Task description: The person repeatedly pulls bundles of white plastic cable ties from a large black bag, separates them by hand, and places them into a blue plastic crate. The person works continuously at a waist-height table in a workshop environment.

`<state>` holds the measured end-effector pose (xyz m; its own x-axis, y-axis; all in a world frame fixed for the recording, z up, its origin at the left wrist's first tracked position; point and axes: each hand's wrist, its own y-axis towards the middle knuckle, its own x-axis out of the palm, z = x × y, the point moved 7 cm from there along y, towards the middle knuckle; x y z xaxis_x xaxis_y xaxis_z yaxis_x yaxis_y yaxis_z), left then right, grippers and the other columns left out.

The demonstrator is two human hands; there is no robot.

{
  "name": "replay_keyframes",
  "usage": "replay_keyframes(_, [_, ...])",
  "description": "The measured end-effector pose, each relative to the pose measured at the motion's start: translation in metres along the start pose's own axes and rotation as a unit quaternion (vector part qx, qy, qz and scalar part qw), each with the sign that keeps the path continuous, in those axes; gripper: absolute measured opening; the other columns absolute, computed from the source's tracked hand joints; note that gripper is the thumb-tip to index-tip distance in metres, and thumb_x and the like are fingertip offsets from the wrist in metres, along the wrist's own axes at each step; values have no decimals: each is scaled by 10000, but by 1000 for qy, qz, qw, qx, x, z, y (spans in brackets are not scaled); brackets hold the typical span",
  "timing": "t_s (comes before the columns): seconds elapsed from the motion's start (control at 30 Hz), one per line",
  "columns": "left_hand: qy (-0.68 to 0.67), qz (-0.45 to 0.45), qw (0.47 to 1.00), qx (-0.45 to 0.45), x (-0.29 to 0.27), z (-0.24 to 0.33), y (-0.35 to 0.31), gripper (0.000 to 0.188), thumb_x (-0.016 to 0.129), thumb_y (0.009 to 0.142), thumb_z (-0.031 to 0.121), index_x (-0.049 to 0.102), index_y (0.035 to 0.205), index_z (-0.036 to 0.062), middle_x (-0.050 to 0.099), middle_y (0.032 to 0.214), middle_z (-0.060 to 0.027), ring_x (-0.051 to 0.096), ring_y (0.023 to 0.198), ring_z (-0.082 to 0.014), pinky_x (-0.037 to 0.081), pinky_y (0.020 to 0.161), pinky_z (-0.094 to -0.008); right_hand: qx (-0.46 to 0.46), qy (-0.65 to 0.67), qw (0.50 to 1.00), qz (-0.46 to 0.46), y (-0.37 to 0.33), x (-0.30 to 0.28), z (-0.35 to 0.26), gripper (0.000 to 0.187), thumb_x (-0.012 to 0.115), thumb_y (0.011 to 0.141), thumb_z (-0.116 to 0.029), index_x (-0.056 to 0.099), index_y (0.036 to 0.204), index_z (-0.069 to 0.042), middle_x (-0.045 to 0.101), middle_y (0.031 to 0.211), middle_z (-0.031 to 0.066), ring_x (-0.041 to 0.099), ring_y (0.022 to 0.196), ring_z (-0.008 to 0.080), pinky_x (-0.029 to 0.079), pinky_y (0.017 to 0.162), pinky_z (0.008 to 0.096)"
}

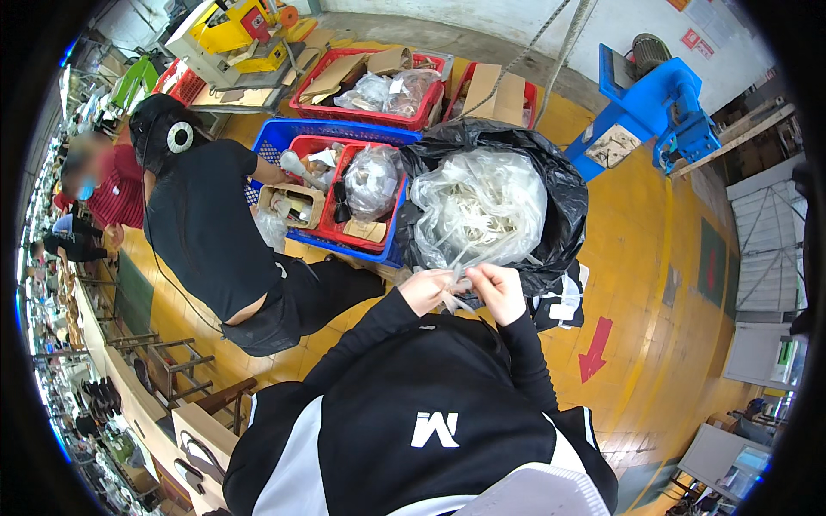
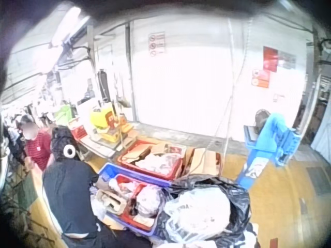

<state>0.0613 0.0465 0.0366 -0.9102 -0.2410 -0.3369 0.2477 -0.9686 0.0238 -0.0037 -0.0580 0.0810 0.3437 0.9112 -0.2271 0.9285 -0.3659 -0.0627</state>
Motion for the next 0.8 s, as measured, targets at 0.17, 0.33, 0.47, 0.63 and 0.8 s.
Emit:
replay_keyframes(0.17, [-94,179,976,82,-78,50,-57,171,498,849,131,603,872,-2,597,819,-89,586,732,-240,478,667,-337,20,-6,997,72,41,-7,59,193,540,864,-165,572,752,-11,503,552,8,450,516,55,369,501,223])
replay_keyframes(0.33, [-248,469,835,148,-193,108,-195,301,437,925,343,449,768,87,342,578,24,291,472,-63,205,422,-213,-88,-158,983,21,101,27,122,143,524,812,-81,612,921,-52,632,793,93,592,745,212,464,698,316])
replay_keyframes(0.47, [-90,724,678,89,-212,155,-364,304,455,917,328,413,709,110,282,523,50,235,421,-45,154,382,-210,-167,-430,885,-67,126,75,177,304,492,715,-17,643,940,-156,633,923,60,549,961,237,368,921,379])
replay_keyframes(0.63, [391,909,129,68,-96,269,-480,299,455,861,267,441,605,113,251,473,33,247,393,-79,182,374,-223,-202,-604,762,-116,133,90,227,133,557,705,-134,679,729,-181,635,818,13,556,935,180,278,1006,425])
replay_keyframes(0.8, [447,891,-6,81,-58,269,-472,381,517,851,344,443,561,109,281,450,31,299,387,-99,232,379,-247,-75,-355,932,-31,127,71,156,136,561,814,-210,675,798,-137,625,697,28,591,689,134,420,761,312])
